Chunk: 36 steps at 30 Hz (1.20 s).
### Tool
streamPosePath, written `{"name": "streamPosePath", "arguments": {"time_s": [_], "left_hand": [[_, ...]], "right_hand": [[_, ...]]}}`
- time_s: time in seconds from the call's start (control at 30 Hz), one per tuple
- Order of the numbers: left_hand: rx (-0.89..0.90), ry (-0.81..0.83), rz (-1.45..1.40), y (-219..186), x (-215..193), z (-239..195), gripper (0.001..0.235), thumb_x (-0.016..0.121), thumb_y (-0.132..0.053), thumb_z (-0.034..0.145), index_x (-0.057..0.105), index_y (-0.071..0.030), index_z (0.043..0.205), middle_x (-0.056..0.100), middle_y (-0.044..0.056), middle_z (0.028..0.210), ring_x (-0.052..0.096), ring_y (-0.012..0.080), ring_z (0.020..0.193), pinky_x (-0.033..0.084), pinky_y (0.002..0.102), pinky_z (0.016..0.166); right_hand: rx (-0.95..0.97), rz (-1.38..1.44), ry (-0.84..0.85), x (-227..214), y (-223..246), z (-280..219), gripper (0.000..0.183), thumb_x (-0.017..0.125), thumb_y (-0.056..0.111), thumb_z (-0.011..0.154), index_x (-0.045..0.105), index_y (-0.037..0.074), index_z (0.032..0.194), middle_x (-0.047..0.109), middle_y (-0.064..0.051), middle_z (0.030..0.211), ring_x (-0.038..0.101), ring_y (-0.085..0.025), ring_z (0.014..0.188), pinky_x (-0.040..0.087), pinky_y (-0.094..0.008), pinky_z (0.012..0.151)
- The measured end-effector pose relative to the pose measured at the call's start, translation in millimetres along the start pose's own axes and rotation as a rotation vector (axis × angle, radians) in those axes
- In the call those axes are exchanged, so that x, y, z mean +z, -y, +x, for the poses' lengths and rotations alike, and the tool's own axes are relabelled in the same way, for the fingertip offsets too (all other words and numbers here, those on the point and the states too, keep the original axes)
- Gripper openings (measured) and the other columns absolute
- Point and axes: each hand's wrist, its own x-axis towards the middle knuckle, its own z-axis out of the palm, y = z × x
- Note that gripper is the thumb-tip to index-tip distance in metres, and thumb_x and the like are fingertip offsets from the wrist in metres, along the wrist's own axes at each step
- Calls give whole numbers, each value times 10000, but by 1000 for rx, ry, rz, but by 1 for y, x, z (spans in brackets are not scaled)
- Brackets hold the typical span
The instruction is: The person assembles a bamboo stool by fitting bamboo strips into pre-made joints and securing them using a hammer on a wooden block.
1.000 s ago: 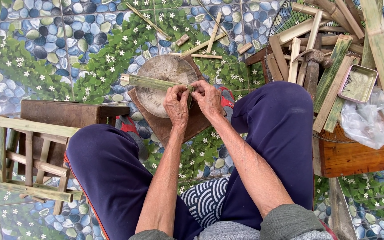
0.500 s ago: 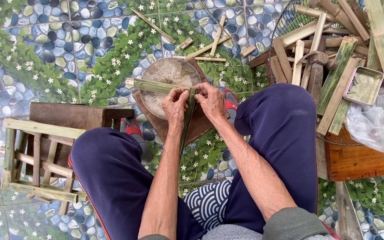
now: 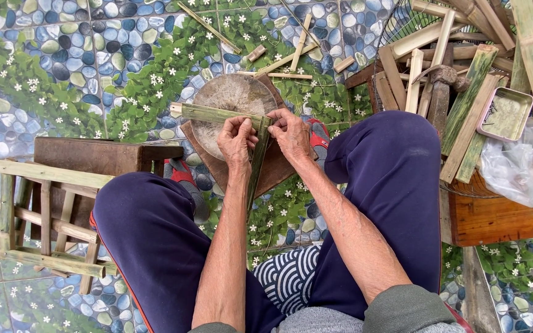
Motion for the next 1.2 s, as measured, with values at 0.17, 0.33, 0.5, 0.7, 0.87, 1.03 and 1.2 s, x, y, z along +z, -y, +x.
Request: {"name": "streamPosePath", "arguments": {"time_s": [0.17,0.33,0.5,0.7,0.87,1.03,1.2], "left_hand": [[34,-34,8,13,-6,0,61,744,-90,921,702,-50,937,677,93,711,664,128,510,531,183,416],[60,-31,58,1,-5,-8,75,752,-95,917,700,-42,922,694,97,745,700,139,574,588,198,492],[60,-24,81,-7,-1,-11,74,746,-90,915,700,-33,919,697,105,756,707,148,595,608,212,519],[153,12,263,0,2,-10,95,815,-156,863,756,-88,893,645,48,724,657,115,575,595,221,505],[276,-29,537,4,3,-7,87,846,-300,828,783,-257,870,549,-9,696,540,120,634,528,306,654],[334,-27,584,1,4,-8,68,823,-274,845,765,-243,864,521,9,689,552,157,636,525,324,678],[353,-14,578,-3,8,-12,56,811,-256,861,759,-238,869,510,5,690,550,151,633,519,317,676]], "right_hand": [[2,-7,-9,0,3,0,340,758,69,849,748,266,1126,734,-14,801,757,-124,702,586,-251,680],[0,-18,15,0,4,-2,333,757,75,853,746,270,1123,738,-24,806,758,-126,704,585,-257,682],[-4,-22,20,-1,3,-1,326,749,67,853,744,254,1120,736,-34,803,755,-139,700,587,-269,688],[-19,-33,12,-2,7,-2,319,747,74,857,743,254,1121,738,-36,809,757,-141,702,592,-279,686],[-21,-22,18,-1,5,-2,326,744,66,858,742,256,1123,740,-41,811,758,-144,700,591,-278,688],[-20,-20,13,-1,7,-3,326,746,57,860,740,247,1126,738,-50,811,759,-151,700,591,-281,682],[-24,-26,6,1,3,-1,329,745,58,857,743,250,1124,737,-53,803,755,-151,684,586,-280,681]]}}
